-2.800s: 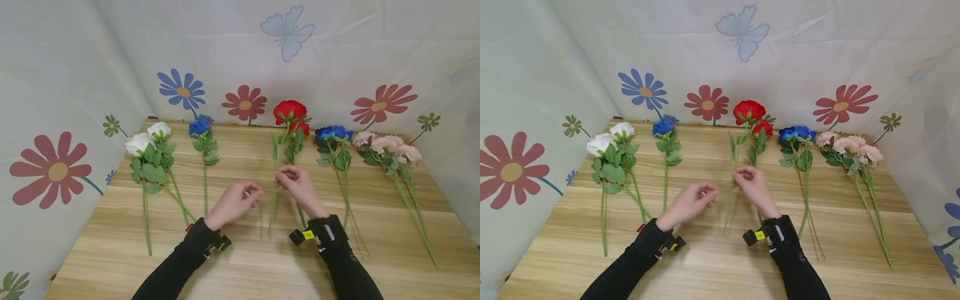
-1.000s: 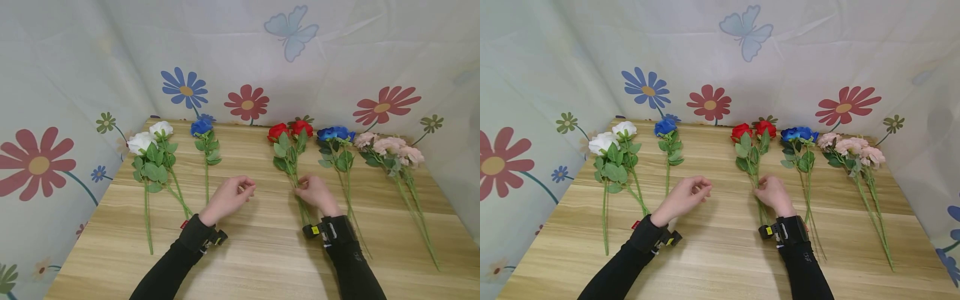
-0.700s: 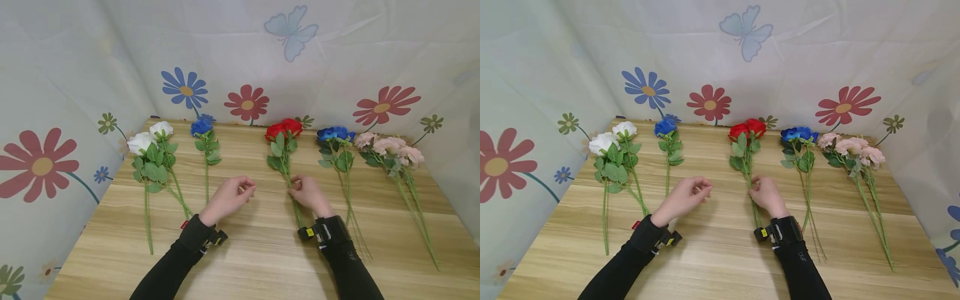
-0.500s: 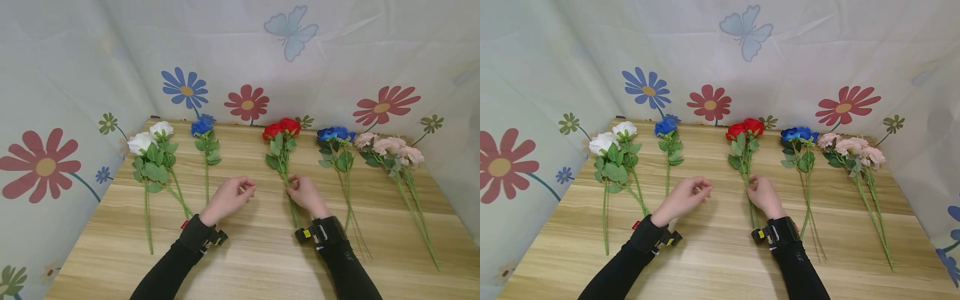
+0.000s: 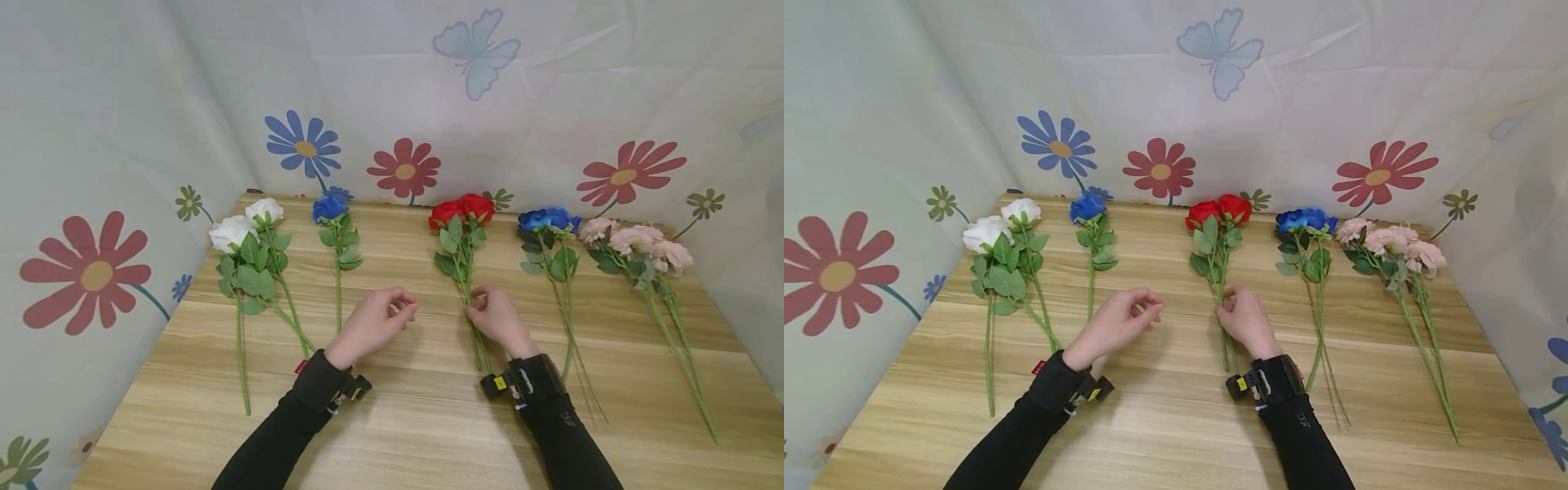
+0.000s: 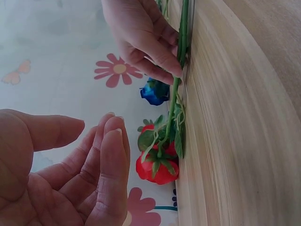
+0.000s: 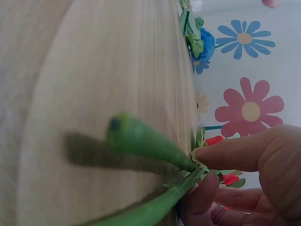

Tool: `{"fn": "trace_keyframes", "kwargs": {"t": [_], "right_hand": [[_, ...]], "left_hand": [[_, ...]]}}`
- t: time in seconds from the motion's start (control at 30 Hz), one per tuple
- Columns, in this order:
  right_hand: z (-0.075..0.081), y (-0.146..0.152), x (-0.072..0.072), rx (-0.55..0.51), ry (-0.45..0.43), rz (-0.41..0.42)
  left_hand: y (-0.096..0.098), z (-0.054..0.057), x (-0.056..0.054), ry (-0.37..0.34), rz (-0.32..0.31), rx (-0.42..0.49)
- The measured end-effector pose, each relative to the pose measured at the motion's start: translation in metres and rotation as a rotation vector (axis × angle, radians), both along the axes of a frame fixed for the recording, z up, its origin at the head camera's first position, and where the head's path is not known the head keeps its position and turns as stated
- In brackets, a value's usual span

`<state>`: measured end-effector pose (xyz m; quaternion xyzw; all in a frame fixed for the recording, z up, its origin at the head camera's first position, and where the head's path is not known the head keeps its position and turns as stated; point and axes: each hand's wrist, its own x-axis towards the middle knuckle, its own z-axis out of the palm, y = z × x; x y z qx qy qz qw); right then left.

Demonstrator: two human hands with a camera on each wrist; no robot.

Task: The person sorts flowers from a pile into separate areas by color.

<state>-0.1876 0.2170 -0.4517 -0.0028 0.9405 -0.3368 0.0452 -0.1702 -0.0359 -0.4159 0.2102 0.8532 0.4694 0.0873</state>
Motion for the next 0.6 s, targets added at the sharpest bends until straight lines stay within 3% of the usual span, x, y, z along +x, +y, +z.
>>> {"fn": "trace_keyframes", "kwargs": {"t": [0.6], "right_hand": [[0.0007,0.0007,0.0023,0.037,0.01,-0.013]], "left_hand": [[-0.0002,0.0006,0.0,0.018,-0.001,-0.015]]}}
